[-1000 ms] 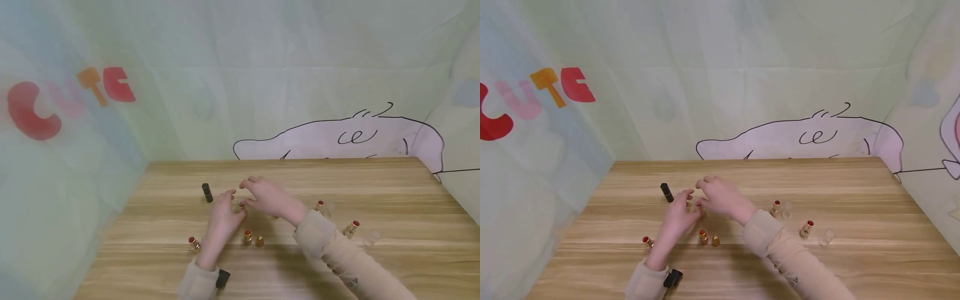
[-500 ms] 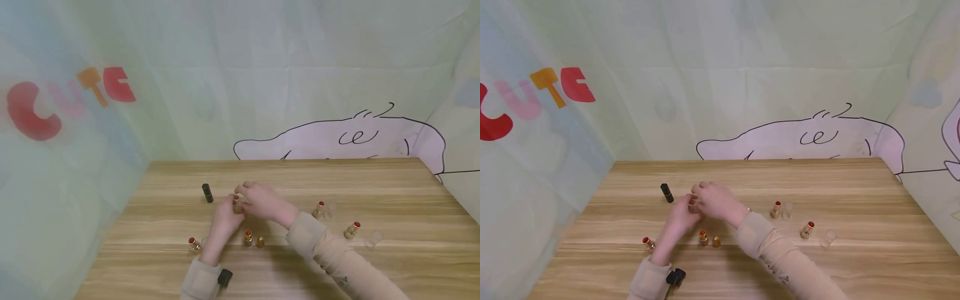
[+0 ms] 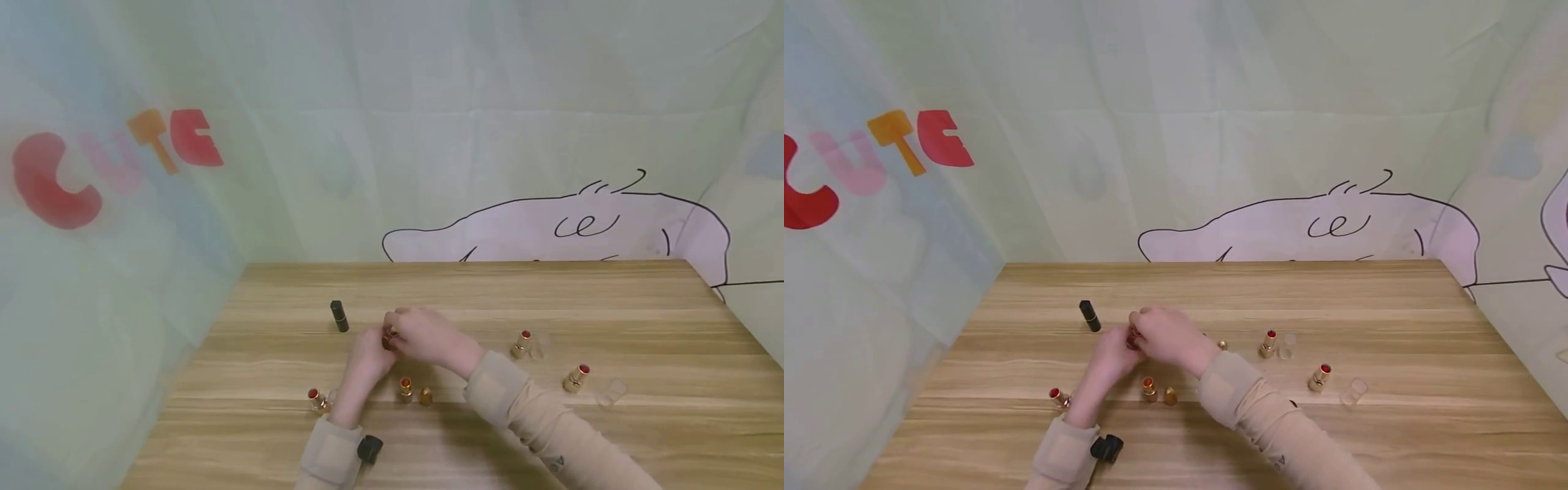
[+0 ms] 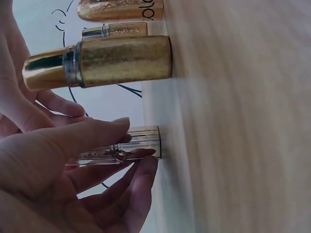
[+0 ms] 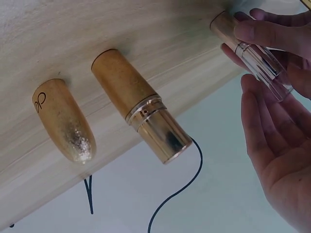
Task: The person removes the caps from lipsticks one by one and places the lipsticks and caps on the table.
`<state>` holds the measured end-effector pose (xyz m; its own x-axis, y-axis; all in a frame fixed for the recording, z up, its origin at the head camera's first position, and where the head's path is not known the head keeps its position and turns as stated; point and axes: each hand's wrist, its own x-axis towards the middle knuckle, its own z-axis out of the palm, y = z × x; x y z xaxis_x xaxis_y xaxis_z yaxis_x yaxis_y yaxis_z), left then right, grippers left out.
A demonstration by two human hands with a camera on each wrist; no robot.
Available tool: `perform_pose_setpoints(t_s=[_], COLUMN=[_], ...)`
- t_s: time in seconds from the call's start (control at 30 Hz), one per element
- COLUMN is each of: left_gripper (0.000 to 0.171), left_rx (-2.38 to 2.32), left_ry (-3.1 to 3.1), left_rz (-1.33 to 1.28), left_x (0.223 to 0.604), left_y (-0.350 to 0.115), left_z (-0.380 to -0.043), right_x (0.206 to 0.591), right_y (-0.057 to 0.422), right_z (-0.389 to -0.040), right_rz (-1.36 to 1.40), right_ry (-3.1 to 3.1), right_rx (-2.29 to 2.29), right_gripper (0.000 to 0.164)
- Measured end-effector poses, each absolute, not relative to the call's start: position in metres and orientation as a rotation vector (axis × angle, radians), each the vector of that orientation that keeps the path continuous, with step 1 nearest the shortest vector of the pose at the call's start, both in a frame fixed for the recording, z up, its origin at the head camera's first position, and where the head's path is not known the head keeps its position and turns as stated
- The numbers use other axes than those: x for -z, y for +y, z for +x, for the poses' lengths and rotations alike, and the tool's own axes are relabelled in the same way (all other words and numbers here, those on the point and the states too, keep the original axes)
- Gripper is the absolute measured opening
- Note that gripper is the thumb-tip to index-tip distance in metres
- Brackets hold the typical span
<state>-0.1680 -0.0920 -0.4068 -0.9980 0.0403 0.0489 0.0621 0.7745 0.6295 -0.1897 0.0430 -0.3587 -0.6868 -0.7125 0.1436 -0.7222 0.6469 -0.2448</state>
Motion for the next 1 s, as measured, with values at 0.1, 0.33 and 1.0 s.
perform_pose_setpoints(t_s=[0.1, 0.33, 1.0], left_gripper=[0.008, 0.009, 0.015], left_rx=[1.032, 1.03, 0.989], left_ry=[-2.938, -2.967, -2.938], left_rz=[-0.101, -0.105, -0.136], left_x=[0.4076, 0.4067, 0.4068], left_y=[-0.0923, -0.0927, -0.0913], left_z=[-0.1691, -0.1703, -0.169], right_x=[0.3604, 0.3625, 0.3612], right_y=[0.0432, 0.0417, 0.0467], right_z=[-0.189, -0.1877, -0.1874], right_rz=[1.221, 1.204, 1.176], right_ry=[-2.803, -2.779, -2.759], right_rx=[-0.433, -0.422, -0.517], right_gripper=[0.007, 0.005, 0.004])
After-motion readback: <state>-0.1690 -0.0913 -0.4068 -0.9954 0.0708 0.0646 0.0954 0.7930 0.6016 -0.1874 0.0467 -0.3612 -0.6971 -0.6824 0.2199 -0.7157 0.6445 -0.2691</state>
